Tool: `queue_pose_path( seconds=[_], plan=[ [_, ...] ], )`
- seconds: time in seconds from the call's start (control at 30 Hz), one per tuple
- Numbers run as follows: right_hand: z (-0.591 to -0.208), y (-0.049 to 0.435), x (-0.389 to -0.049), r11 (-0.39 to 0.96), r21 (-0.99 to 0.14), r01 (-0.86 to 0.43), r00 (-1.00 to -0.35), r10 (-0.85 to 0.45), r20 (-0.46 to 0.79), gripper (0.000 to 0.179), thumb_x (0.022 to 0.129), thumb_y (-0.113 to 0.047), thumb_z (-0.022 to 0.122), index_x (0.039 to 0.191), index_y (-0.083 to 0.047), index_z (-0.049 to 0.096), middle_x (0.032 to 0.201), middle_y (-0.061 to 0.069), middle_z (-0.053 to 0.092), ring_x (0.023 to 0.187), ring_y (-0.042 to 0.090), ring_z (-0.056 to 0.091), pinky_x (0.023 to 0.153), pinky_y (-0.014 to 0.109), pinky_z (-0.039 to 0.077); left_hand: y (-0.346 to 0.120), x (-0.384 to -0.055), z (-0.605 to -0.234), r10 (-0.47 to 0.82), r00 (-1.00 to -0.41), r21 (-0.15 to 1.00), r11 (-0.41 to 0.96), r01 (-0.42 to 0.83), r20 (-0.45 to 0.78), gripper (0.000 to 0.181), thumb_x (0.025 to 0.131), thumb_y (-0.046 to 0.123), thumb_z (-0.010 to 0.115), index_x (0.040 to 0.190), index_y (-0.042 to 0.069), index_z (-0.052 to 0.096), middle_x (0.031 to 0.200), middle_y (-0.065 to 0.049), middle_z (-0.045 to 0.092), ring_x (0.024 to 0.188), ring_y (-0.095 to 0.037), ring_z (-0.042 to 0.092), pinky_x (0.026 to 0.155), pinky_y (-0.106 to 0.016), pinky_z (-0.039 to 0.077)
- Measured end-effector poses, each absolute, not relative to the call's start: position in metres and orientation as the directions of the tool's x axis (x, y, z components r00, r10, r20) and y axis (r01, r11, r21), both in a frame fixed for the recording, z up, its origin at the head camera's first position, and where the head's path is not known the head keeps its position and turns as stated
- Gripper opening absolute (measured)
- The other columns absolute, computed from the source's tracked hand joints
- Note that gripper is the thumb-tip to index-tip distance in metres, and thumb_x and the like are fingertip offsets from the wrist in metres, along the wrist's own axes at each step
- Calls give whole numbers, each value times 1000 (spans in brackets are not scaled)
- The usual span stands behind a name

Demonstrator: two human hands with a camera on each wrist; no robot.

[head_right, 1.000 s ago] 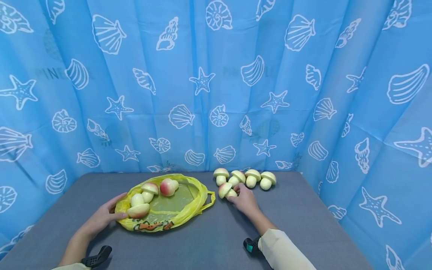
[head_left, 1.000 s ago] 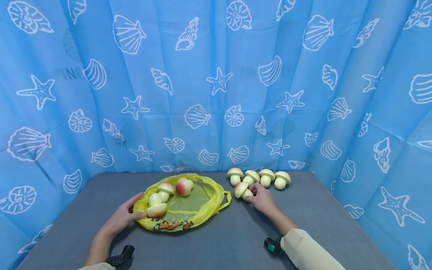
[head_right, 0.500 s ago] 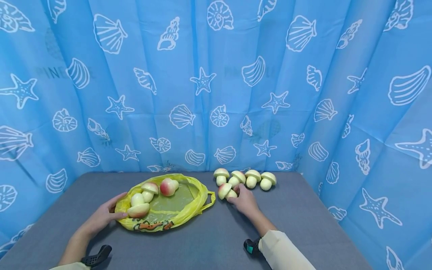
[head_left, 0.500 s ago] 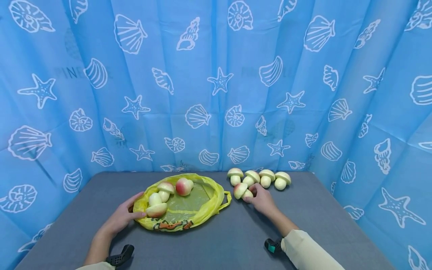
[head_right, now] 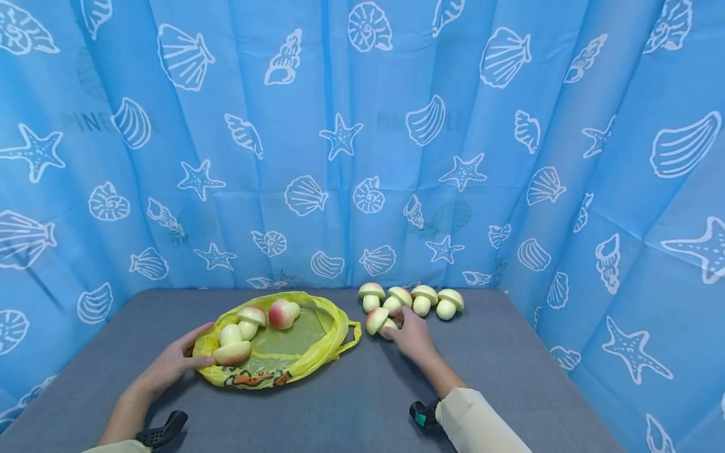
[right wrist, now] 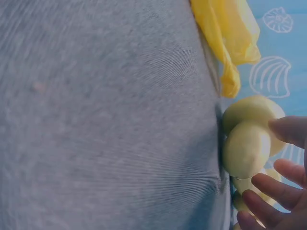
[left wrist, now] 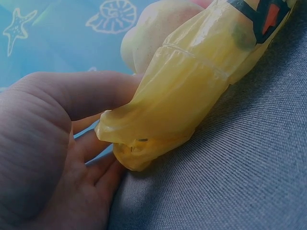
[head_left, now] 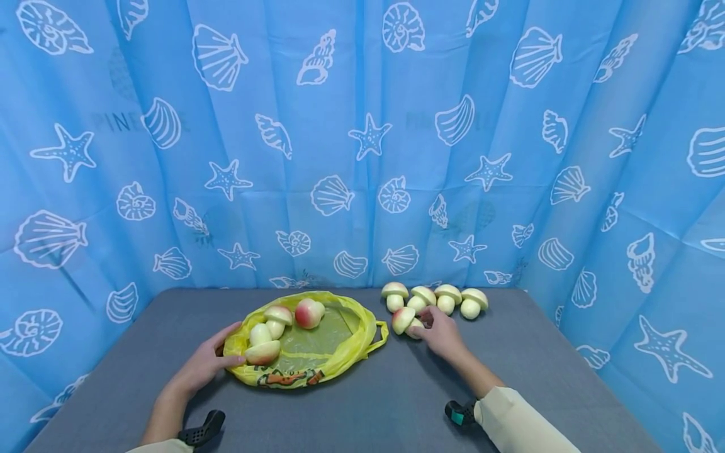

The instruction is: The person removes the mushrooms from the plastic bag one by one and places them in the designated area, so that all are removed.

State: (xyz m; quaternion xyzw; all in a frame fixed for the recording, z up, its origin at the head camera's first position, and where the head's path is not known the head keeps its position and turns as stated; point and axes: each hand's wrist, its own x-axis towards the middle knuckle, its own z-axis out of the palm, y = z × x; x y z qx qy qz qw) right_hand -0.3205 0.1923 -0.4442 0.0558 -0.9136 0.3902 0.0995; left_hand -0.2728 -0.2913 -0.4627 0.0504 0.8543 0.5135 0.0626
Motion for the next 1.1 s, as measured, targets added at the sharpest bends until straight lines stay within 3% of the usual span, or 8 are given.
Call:
queue_pose_path(
  seconds=[0.6,0.8,1.1],
  plan=[
    [-413,178,-318,656,-696,-292,-926,-12,377,25,87,-15,74,108,-5,63,108,11,68,103,29,62,85,47,48,-292,-274,-463,147,-988,872,489,24,-55,86,90,32,69,154,0,21,154,-30,19,139,-48,21,106,-61,26],
    [-406,162,-318,576,-732,-364,-903,-23,430,25,88,-11,72,110,0,64,109,17,66,105,31,60,88,48,48,-293,-274,-466,147,-987,874,486,22,-57,87,89,33,70,154,1,22,154,-30,19,139,-47,21,106,-60,27],
    [-404,139,-325,523,-714,-464,-839,-1,545,19,85,-6,73,103,-1,67,100,17,68,93,30,64,81,49,51,-293,-275,-466,146,-988,879,477,24,-52,88,88,33,71,154,2,23,155,-30,19,139,-47,21,107,-59,26]
  ],
)
